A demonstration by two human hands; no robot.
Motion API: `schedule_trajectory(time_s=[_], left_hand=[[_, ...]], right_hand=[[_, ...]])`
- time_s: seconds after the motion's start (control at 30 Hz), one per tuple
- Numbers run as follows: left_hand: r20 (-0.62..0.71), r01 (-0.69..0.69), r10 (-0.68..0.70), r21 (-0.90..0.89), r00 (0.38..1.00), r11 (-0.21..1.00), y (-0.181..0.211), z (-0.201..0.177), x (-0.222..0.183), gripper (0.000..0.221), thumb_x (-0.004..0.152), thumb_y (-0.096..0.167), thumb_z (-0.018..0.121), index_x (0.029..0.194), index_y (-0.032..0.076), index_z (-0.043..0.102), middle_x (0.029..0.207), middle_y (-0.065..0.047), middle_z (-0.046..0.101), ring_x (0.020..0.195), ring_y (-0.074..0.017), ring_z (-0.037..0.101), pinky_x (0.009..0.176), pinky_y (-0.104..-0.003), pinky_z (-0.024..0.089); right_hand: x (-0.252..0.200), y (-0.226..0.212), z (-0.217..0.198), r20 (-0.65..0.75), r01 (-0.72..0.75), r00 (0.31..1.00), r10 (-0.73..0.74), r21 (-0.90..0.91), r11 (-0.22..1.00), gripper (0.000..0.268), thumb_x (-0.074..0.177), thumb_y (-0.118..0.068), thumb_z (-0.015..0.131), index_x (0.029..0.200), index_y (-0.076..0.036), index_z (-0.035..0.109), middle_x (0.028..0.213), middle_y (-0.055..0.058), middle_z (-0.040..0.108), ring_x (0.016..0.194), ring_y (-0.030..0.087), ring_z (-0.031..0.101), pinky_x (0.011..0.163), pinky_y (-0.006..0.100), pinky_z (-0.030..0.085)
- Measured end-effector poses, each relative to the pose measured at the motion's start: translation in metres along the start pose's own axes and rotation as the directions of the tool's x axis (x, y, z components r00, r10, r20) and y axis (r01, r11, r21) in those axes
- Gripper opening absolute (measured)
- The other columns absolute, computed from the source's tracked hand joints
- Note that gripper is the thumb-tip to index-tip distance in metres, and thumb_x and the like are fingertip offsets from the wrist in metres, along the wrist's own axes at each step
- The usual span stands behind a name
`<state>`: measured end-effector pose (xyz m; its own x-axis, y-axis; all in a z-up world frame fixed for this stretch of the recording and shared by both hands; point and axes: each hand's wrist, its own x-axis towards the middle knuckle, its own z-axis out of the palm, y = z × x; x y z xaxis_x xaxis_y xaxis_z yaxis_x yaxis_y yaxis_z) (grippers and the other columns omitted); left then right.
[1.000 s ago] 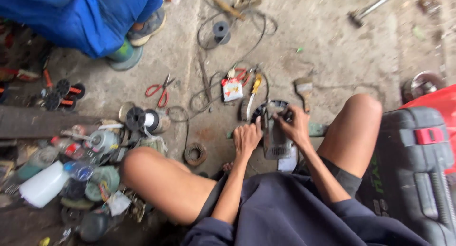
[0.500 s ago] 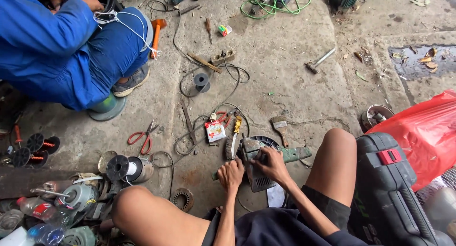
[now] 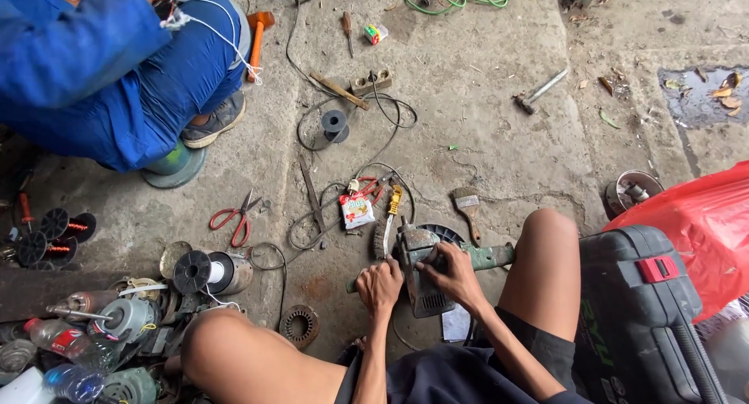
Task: Repairing an electric motor by using a power tool to sand or clean components followed by manual inspection of the parts.
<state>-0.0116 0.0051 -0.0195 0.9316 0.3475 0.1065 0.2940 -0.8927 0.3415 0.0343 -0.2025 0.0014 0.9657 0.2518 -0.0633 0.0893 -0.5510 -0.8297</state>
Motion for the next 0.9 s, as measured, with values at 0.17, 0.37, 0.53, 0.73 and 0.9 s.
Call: schedule_trajectory(time_s=[0.17,0.37,0.53,0.73,0.9], left_hand=[[-0.022,-0.011,0.010,-0.001,1.000,1.000,-0.002,0.002,0.011,0.062,0.111,0.038,0.056,0.062,0.010,0.080,0.059,-0.018,0.076,0.064,-0.0375,0.083,0.083,-0.043,0.066],[0.113,0.064,-0.061,-0.023,0.992,0.998,-0.004,0.002,0.012,0.059,0.111,0.040,0.054,0.071,0.009,0.085,0.065,-0.020,0.079,0.072,-0.0435,0.085,0.080,-0.052,0.066],[0.209,0.126,-0.099,-0.117,0.973,0.985,0.000,-0.004,0.020,0.054,0.112,0.040,0.052,0.084,0.009,0.086,0.076,-0.020,0.083,0.082,-0.0440,0.087,0.085,-0.053,0.066],[0.285,0.146,-0.105,-0.126,0.953,0.981,-0.008,0.016,0.023,0.053,0.112,0.042,0.048,0.089,0.008,0.081,0.083,-0.025,0.084,0.095,-0.0501,0.086,0.092,-0.060,0.063],[0.308,0.155,-0.110,-0.125,0.945,0.980,-0.008,0.016,0.021,0.053,0.112,0.044,0.047,0.088,0.009,0.078,0.083,-0.024,0.083,0.096,-0.0487,0.087,0.091,-0.060,0.063]], right_hand=[[0.005,-0.014,-0.007,-0.006,-0.001,1.000,0.001,-0.026,1.000,0.031,0.091,-0.046,0.095,0.093,-0.021,0.076,0.096,0.005,0.079,0.103,0.036,0.076,0.097,0.057,0.048],[-0.001,-0.024,-0.004,0.005,-0.008,1.000,0.008,-0.106,0.994,0.033,0.093,-0.048,0.094,0.097,-0.021,0.075,0.100,0.004,0.078,0.106,0.033,0.075,0.097,0.056,0.049],[0.007,0.000,0.009,-0.038,-0.036,0.999,0.031,-0.138,0.990,0.035,0.093,-0.052,0.095,0.094,-0.022,0.076,0.098,0.002,0.078,0.104,0.030,0.075,0.099,0.050,0.047],[0.021,-0.001,0.011,-0.102,-0.057,0.994,0.047,-0.097,0.994,0.038,0.092,-0.049,0.097,0.091,-0.017,0.076,0.091,0.010,0.075,0.101,0.039,0.074,0.092,0.053,0.054],[0.017,0.014,0.015,-0.061,-0.044,0.998,0.036,-0.151,0.988,0.045,0.090,-0.056,0.097,0.090,-0.018,0.073,0.092,0.005,0.072,0.103,0.035,0.073,0.097,0.052,0.053]])
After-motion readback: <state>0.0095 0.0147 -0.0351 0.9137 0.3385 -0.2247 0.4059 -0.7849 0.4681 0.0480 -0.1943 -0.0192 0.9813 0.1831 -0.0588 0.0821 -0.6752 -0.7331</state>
